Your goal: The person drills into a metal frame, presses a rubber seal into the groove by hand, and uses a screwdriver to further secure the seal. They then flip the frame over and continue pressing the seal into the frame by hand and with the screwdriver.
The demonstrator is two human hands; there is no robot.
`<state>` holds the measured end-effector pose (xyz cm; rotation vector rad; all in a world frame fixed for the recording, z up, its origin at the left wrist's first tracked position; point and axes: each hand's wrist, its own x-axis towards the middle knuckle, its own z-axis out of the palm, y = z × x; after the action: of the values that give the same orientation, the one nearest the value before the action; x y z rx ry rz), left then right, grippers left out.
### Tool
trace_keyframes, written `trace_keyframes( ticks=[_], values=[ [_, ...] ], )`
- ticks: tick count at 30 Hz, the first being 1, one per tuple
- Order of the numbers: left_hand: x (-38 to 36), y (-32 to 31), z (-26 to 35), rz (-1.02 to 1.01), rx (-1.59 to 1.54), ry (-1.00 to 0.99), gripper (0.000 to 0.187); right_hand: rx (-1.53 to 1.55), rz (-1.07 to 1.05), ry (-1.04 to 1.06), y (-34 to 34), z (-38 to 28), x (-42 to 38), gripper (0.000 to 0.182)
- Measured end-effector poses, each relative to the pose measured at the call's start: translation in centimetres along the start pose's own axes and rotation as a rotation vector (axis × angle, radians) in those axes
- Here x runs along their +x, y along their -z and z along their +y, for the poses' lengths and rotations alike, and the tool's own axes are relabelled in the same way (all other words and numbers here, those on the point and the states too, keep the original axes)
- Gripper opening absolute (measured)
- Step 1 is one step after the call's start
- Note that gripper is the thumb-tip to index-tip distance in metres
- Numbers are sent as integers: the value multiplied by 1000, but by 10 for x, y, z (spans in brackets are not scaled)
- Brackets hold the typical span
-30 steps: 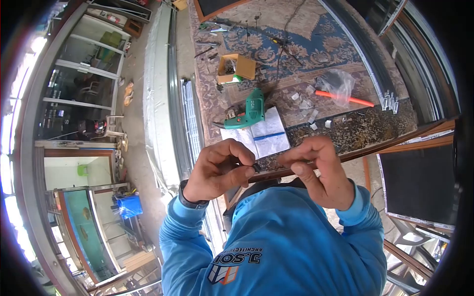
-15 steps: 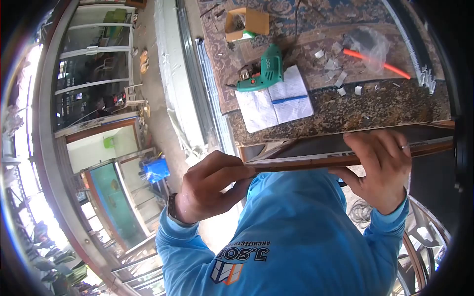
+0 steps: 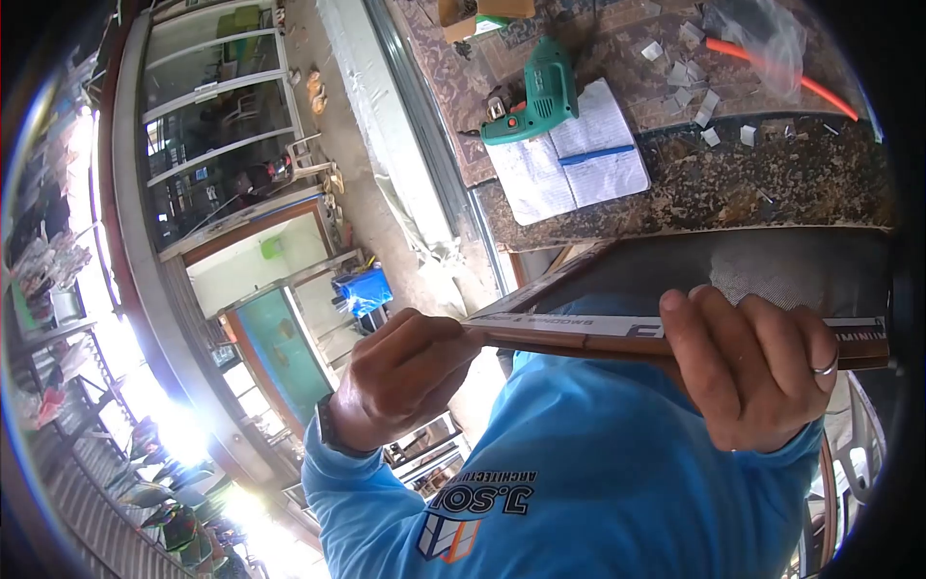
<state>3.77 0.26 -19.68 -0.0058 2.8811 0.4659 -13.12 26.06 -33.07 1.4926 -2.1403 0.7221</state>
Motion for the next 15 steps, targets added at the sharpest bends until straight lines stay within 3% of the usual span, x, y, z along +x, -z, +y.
trace_keyframes(
  ticks=[4,15],
  values=[
    [10,11,9,-129,48,3,28,0,47,55,-5,3,-5,29],
    [26,19,25,-252,129,42,25,-33,129,13,-12,-2,-6,31]
  ],
)
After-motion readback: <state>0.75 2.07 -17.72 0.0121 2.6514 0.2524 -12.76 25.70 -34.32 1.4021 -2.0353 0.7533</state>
